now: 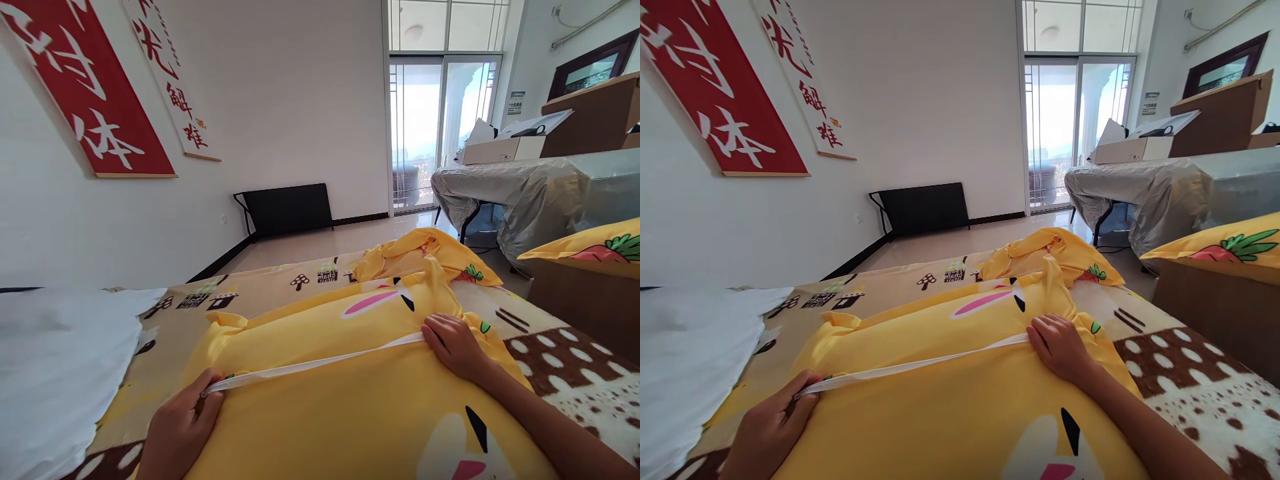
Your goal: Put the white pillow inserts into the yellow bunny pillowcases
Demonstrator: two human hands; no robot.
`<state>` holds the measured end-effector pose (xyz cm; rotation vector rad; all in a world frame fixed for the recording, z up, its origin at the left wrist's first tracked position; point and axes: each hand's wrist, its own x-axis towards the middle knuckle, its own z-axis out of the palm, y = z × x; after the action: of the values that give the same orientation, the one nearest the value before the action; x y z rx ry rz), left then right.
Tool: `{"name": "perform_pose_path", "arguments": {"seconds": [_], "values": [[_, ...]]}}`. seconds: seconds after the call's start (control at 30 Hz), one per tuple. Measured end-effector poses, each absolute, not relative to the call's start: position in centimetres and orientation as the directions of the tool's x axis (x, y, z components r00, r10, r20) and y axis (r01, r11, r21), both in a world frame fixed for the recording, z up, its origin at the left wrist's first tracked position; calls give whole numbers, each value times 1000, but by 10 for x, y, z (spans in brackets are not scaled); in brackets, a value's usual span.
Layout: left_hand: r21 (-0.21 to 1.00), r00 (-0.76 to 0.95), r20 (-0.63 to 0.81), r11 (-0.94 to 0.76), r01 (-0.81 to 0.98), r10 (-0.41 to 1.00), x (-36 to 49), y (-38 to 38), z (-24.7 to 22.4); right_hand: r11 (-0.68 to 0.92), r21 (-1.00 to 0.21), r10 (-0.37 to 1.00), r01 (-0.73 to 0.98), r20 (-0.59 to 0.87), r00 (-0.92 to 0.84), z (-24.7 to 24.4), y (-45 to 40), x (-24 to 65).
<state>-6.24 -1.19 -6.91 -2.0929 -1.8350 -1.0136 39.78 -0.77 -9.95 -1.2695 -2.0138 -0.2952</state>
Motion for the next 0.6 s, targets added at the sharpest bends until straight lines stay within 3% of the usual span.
{"name": "perform_pose_path", "arguments": {"seconds": [0.43,0.5,0.6], "values": [[336,-78,659,-199,921,748,-38,-28,-60,494,-166,661,854,710,-244,-99,-13,396],[317,-71,691,-213,924,719,-40,-30,-62,489,-205,684,848,693,-227,-94,-14,396],[289,-53,746,-251,924,664,-44,-33,-68,423,-355,804,834,571,-165,-74,-2,409]]}}
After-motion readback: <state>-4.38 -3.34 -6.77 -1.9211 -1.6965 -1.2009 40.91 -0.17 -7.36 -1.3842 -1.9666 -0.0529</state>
